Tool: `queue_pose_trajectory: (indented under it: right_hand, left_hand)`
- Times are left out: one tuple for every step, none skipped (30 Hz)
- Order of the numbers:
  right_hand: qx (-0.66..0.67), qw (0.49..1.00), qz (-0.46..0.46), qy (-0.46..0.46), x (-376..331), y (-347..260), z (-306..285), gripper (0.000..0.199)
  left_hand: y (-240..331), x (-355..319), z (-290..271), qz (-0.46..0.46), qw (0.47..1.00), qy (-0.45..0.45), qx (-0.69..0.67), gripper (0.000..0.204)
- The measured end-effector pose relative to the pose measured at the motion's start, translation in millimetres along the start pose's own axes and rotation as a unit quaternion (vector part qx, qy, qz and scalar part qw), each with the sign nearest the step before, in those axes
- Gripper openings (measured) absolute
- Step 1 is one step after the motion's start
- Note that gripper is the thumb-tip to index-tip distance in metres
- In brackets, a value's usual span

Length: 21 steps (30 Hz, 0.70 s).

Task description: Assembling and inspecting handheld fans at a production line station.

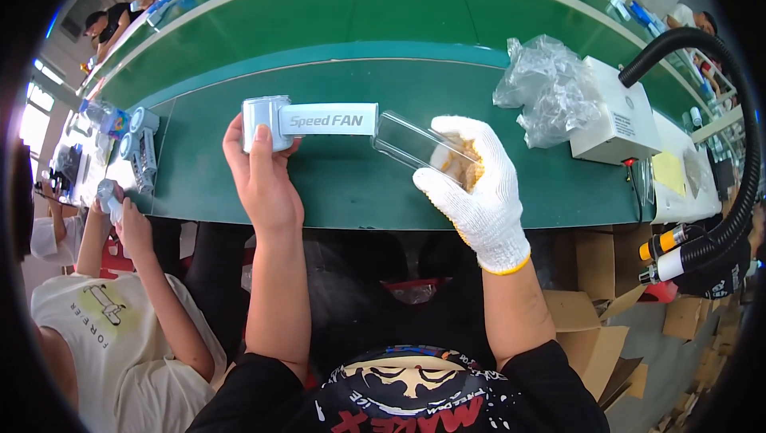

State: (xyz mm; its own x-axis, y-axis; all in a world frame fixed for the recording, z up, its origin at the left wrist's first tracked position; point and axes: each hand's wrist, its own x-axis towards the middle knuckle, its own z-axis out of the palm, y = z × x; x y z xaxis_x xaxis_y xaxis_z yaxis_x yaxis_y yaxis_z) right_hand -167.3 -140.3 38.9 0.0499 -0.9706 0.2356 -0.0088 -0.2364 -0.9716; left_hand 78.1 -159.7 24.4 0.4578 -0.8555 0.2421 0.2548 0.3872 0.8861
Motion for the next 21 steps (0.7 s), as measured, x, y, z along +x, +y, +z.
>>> queue_pose_trajectory:
  right_hand:
    - [0.005,1.0,0.001,0.003,1,0,1,0.056]
    - [0.012,1.0,0.002,0.004,2,-1,3,0.057]
    - [0.011,1.0,0.007,0.007,2,-3,3,0.057]
    - [0.025,0.999,0.019,0.014,2,-6,4,0.058]
    - [0.04,0.999,0.028,0.018,4,-8,5,0.059]
    - [0.056,0.997,0.038,0.022,4,-8,5,0.06]
    - [0.057,0.997,0.039,0.023,4,-6,4,0.06]
    - [0.049,0.998,0.03,0.031,4,-4,3,0.061]
    - [0.041,0.998,0.02,0.038,3,-2,2,0.062]
    - [0.033,0.998,0.011,0.046,2,-1,2,0.063]
    - [0.034,0.998,0.013,0.046,1,0,2,0.063]
    - [0.044,0.998,0.022,0.042,1,-2,1,0.063]
    - [0.054,0.997,0.032,0.038,0,-3,0,0.063]
    - [0.064,0.997,0.041,0.034,0,-4,0,0.063]
    - [0.063,0.996,0.043,0.035,0,-4,-3,0.063]
    - [0.051,0.998,0.045,0.012,-1,-4,-5,0.063]
    - [0.039,0.998,0.046,-0.011,-1,-4,-8,0.063]
    - [0.026,0.998,0.048,-0.034,-1,-4,-9,0.062]
    - [0.026,0.998,0.05,-0.035,-1,-4,-9,0.062]
    - [0.049,0.997,0.055,-0.027,0,-4,-7,0.062]
    - [0.072,0.995,0.06,-0.02,1,-4,-5,0.062]
  left_hand:
    - [-2,2,1,0.006,1.0,-0.01,0.01,0.05]
    - [-2,3,1,0.0,1.0,-0.012,0.011,0.05]
    - [-1,3,-1,-0.001,1.0,-0.015,0.013,0.051]
    - [-1,3,-2,-0.002,1.0,-0.017,0.014,0.051]
    - [-1,3,-2,0.0,1.0,-0.019,0.016,0.051]
    - [-2,3,-2,-0.001,1.0,-0.02,0.018,0.051]
    - [-2,3,-1,0.0,1.0,-0.019,0.022,0.052]
    - [-3,2,0,0.002,1.0,-0.018,0.026,0.052]
    - [-3,2,0,0.004,0.999,-0.017,0.03,0.052]
    - [-2,1,1,0.003,0.999,-0.018,0.031,0.052]
    - [-1,0,1,0.003,0.999,-0.024,0.028,0.053]
    - [0,-1,1,0.002,0.999,-0.031,0.024,0.053]
    - [1,-1,1,0.002,0.999,-0.038,0.02,0.053]
    - [1,-1,1,0.0,0.999,-0.038,0.021,0.053]
    - [1,0,1,0.002,0.999,-0.034,0.022,0.053]
    - [2,0,2,0.003,0.999,-0.029,0.023,0.053]
    - [2,1,2,0.004,0.999,-0.024,0.023,0.054]
    - [2,1,3,0.002,0.999,-0.023,0.023,0.054]
    - [2,1,3,0.0,0.999,-0.024,0.027,0.053]
    - [2,2,3,0.0,0.999,-0.025,0.032,0.053]
    - [3,3,3,0.0,0.999,-0.025,0.036,0.053]
